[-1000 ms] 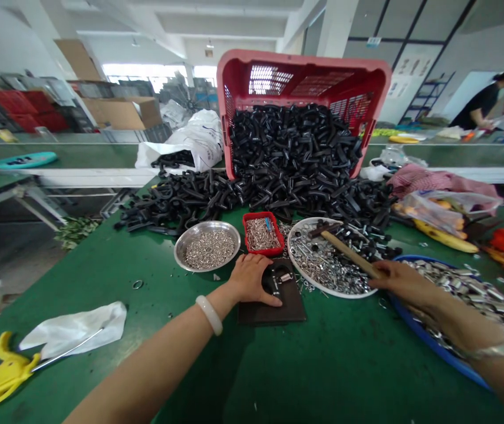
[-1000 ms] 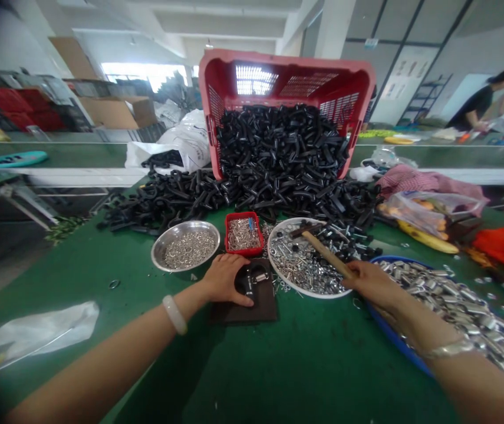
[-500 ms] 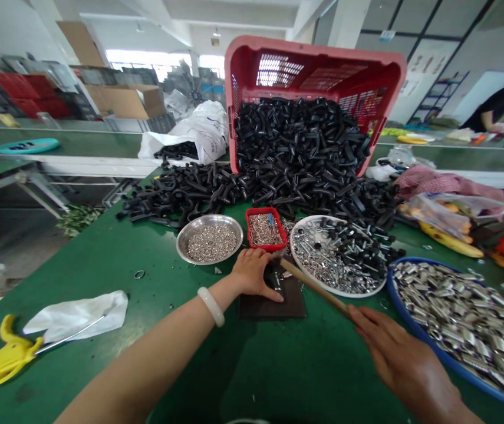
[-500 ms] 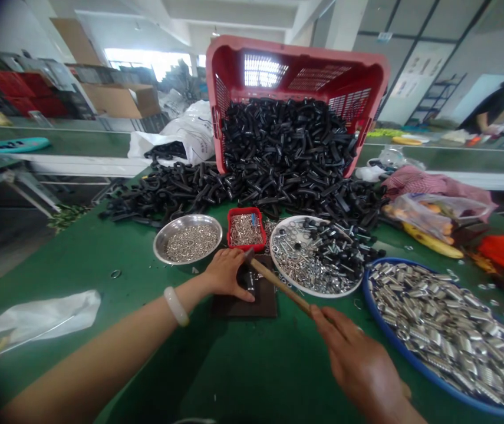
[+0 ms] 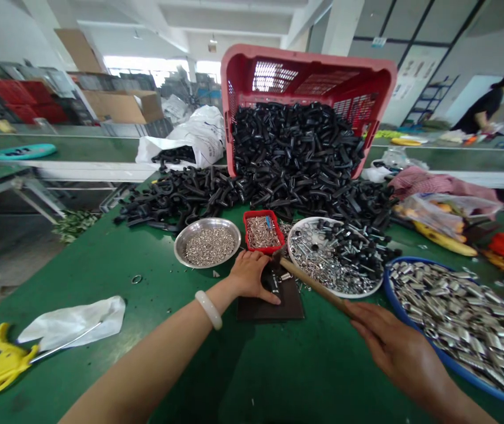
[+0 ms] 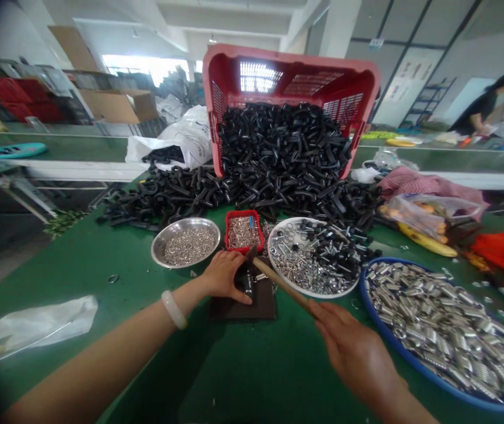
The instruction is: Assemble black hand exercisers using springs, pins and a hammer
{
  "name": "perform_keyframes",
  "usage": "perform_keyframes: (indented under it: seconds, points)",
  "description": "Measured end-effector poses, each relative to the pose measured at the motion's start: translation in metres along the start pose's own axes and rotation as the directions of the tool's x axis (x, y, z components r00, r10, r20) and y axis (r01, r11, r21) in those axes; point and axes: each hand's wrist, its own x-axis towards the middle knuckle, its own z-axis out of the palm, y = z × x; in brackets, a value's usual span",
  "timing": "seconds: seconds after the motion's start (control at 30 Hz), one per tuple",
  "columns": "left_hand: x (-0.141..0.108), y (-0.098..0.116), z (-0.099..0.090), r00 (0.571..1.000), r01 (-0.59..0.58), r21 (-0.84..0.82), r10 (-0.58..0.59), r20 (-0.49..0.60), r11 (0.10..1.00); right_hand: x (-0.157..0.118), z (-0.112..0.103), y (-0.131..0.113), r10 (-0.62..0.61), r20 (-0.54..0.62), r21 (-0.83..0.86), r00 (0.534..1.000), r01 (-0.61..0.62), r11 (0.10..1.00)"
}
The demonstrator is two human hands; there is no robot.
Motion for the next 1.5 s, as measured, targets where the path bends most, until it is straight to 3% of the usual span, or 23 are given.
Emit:
perform_keyframes:
  seconds: [0.17,0.3,0.37,0.43,0.53,0.6,0.67,0.73,0.83,0.93,1.0,1.13,1.23,1.27,1.33,1.43,1.5]
  points:
    - [-0.006,0.001,0.001,1.000,-0.027,0.006,0.027,-0.004,1.000,0.005,-0.014,0.020,0.252,-0.044,0.127,0.967,-0.245,0.961]
    - [-0.025,0.012,0.011,0.989,0.018,0.069,-0.008,-0.147,0.997,0.004,-0.015,0.073,0.516,0.128,0.100,0.847,-0.528,0.843]
    - [-0.035,0.018,0.017,0.982,0.046,0.092,-0.028,-0.189,0.995,0.005,-0.012,0.098,0.564,0.148,-0.031,0.813,-0.566,0.824]
    - [-0.040,0.022,0.023,0.982,0.056,0.104,-0.035,-0.187,0.993,0.012,-0.007,0.106,0.523,0.048,-0.215,0.851,-0.503,0.837]
    - [-0.038,0.023,0.022,0.986,0.028,0.118,-0.008,-0.165,0.993,0.034,0.011,0.080,0.299,-0.104,-0.354,0.949,-0.316,0.880]
    - [-0.034,0.022,0.011,0.990,0.007,0.115,0.010,-0.142,0.993,0.056,0.030,0.048,0.053,-0.067,-0.194,0.996,-0.065,0.979]
    - [-0.029,0.020,-0.006,0.994,-0.013,0.076,0.021,-0.107,0.997,0.079,0.050,0.018,-0.151,-0.031,0.040,0.988,0.152,0.988]
    - [-0.024,0.016,-0.027,0.998,-0.009,-0.021,0.008,-0.055,1.000,0.098,0.067,-0.001,-0.182,-0.059,0.235,0.982,0.191,0.953]
    - [-0.014,0.006,-0.051,0.984,0.127,-0.300,-0.082,0.157,0.946,0.117,0.078,-0.007,-0.055,0.011,0.495,0.998,0.042,0.868]
    - [-0.002,-0.009,-0.058,0.889,0.375,-0.540,-0.127,0.440,0.753,0.128,0.080,-0.003,0.056,0.212,0.639,0.976,-0.182,0.747]
    - [0.007,-0.020,-0.055,0.846,0.436,-0.587,-0.089,0.525,0.682,0.134,0.082,-0.001,0.106,0.313,0.664,0.944,-0.297,0.686]
    - [0.020,-0.033,-0.044,0.790,0.460,-0.548,-0.041,0.612,0.699,0.144,0.091,-0.001,0.164,0.428,0.691,0.889,-0.439,0.574]
    - [0.023,-0.031,-0.038,0.730,0.524,-0.480,-0.081,0.678,0.703,0.148,0.098,0.001,0.160,0.457,0.644,0.875,-0.449,0.619]
    - [0.022,-0.028,-0.036,0.730,0.523,-0.461,-0.099,0.676,0.717,0.148,0.100,0.001,0.157,0.455,0.607,0.877,-0.434,0.665]
    - [0.017,-0.023,-0.031,0.790,0.475,-0.395,-0.184,0.584,0.787,0.148,0.102,0.000,0.144,0.434,0.508,0.889,-0.374,0.776]
    - [0.007,-0.016,-0.020,0.896,0.409,-0.195,-0.351,0.271,0.891,0.146,0.099,-0.005,0.103,0.400,0.342,0.911,-0.253,0.905]
    - [0.000,-0.013,-0.013,0.904,0.427,-0.142,-0.417,0.095,0.893,0.148,0.094,-0.009,0.089,0.389,0.242,0.917,-0.195,0.950]
